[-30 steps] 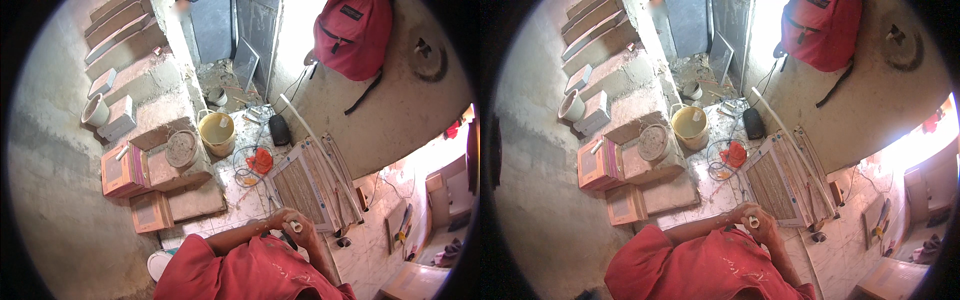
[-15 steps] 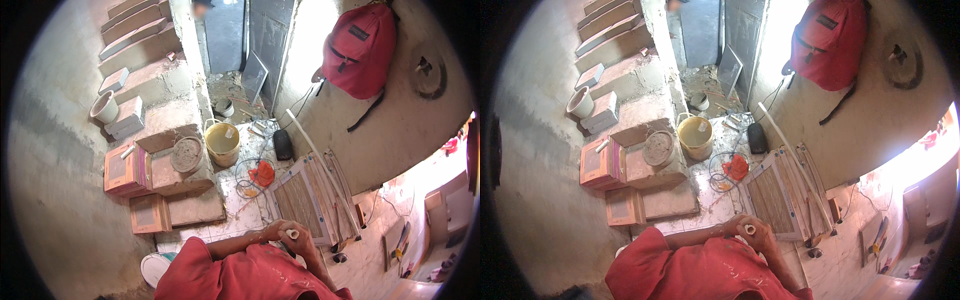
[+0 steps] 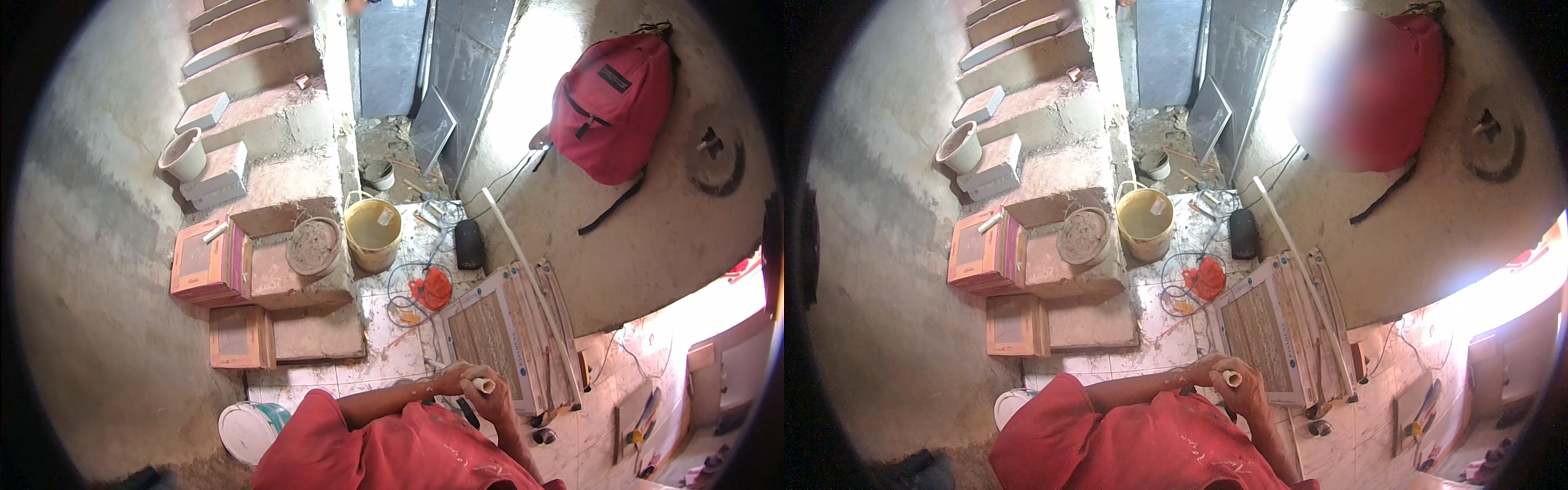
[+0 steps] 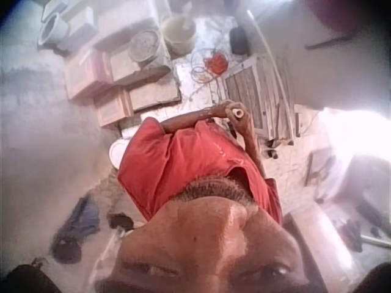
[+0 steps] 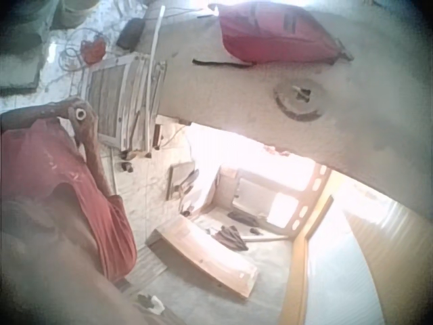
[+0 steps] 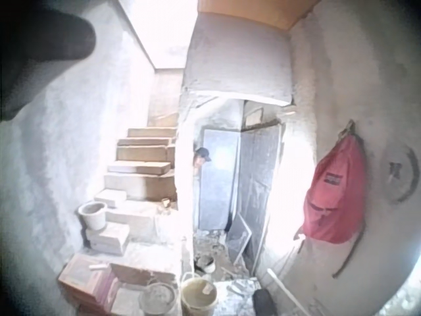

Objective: The person organizes several plastic pipes, applies an adhesive to a connector, and then fits a pipe into a pre-existing wall opening using a hammer to secure it.

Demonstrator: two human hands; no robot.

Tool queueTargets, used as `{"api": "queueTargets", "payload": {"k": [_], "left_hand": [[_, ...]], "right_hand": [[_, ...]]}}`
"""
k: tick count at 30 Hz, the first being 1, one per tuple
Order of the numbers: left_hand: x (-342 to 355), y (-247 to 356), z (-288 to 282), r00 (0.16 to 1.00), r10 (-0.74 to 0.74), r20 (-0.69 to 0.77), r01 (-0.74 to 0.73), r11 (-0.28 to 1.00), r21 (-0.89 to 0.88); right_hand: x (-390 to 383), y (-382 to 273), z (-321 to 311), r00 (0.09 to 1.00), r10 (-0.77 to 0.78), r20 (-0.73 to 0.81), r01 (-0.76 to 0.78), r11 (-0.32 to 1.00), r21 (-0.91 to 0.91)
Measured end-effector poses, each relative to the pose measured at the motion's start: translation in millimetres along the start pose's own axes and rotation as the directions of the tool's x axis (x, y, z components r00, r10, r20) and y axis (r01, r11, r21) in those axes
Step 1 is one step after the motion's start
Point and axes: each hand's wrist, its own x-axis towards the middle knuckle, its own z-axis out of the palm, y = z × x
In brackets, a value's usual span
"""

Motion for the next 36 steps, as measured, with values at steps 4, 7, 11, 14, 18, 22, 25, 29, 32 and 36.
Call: {"api": "queueTargets", "payload": {"k": [4,7,11,14,18,22,25,29,32,36], "left_hand": [[-4,-12,2,0.998,0.051,-0.025,-0.051,0.998,-0.027],[-1,-6,0,1.000,0.010,-0.005,-0.010,0.999,-0.032],[-3,-8,1,0.999,0.028,0.020,-0.027,0.999,-0.036],[-20,-23,18,0.999,0.005,-0.034,-0.015,0.949,-0.315],[-31,-41,24,0.996,0.044,-0.073,-0.045,0.999,-0.007],[-39,-47,24,0.999,-0.022,-0.035,0.025,0.996,0.083],[-35,-28,17,0.993,-0.074,-0.095,0.069,0.996,-0.054],[-28,6,2,0.990,-0.050,-0.136,0.049,0.999,-0.009],[-23,-8,0,0.996,-0.086,0.003,0.085,0.995,0.049],[-19,-34,9,0.992,0.118,-0.038,-0.115,0.990,0.077]], "right_hand": [[-1,2,2,0.995,0.096,0.028,-0.097,0.994,0.041],[0,-3,0,0.997,0.080,-0.011,-0.080,0.996,0.035],[-5,3,0,0.997,0.063,-0.035,-0.062,0.998,0.014],[-8,-8,3,1.000,0.001,0.015,-0.001,1.000,-0.005],[-11,-12,10,0.995,-0.096,0.012,0.095,0.995,0.040],[-9,-8,15,0.997,-0.072,0.030,0.072,0.997,-0.019],[-6,-7,12,0.998,-0.057,0.034,0.057,0.998,-0.022],[-4,-4,11,1.000,-0.013,0.018,0.013,1.000,0.028],[-3,-2,13,1.000,0.011,-0.018,-0.010,0.998,0.056],[-6,15,16,0.998,0.028,-0.051,-0.026,0.999,0.047]]}}
